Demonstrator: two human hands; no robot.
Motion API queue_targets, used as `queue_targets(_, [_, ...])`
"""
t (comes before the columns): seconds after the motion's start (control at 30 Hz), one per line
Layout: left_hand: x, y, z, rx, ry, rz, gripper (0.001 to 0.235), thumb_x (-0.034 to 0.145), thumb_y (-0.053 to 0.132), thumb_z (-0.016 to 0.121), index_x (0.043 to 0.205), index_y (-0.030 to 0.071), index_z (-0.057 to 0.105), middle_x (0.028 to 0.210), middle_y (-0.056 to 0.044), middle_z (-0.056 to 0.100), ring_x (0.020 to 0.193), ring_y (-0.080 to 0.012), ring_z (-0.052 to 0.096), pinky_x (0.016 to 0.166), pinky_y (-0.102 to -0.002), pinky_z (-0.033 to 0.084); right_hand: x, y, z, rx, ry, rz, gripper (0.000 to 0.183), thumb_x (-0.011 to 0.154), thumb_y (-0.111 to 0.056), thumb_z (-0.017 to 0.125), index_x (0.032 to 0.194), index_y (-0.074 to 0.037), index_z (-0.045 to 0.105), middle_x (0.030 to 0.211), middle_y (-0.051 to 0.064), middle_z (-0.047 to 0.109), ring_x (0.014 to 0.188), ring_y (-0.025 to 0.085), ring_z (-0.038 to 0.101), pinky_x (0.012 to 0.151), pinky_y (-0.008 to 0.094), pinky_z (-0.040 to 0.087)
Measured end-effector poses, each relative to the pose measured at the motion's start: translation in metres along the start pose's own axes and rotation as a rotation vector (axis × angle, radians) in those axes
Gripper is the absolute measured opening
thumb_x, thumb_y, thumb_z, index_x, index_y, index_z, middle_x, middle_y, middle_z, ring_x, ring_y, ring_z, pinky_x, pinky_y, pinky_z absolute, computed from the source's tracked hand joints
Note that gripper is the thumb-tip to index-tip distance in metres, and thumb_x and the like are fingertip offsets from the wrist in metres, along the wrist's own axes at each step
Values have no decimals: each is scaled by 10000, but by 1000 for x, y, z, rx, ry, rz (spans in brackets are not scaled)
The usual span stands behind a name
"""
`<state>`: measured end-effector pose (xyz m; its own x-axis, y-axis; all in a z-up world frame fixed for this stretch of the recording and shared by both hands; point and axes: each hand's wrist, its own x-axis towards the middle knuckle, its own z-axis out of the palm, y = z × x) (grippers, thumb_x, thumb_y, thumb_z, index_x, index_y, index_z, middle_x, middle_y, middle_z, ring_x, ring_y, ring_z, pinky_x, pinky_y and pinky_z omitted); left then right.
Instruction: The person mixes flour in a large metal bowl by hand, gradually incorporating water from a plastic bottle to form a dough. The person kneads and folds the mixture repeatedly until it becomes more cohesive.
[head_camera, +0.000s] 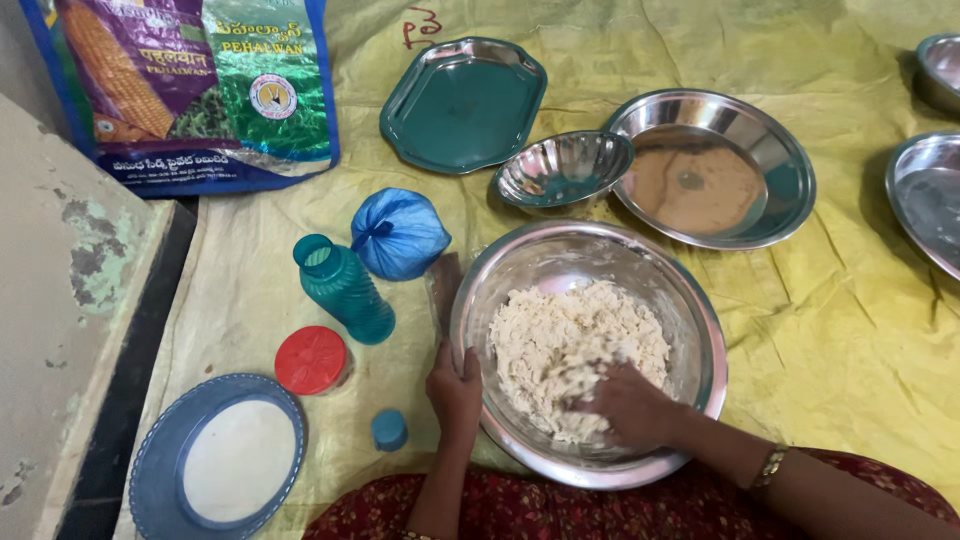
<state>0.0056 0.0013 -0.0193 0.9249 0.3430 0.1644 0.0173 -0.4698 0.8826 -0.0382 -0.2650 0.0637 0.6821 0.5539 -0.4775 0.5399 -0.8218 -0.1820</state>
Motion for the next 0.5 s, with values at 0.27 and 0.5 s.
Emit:
queue_targets(0.27, [2, 7, -7, -14, -44, -24, 499, 898, 255, 687, 1282, -60, 641, 976, -284, 743, 879, -382, 756, 760, -428, 583, 50, 127, 29, -79, 191, 206, 600, 865, -290, 675, 1436, -196, 512, 957, 118, 631, 960, 272, 572, 959, 479, 453])
queue_targets(0.5, [-2, 2, -1, -30, -17, -70, 473, 900, 260, 694, 1259, -47, 665, 969, -277, 748, 866, -388, 752, 760, -428, 571, 157, 133, 8, 305, 325, 304, 452, 859, -325, 674, 1239, -81, 659, 1035, 162, 686, 953, 291, 677, 855, 422, 584])
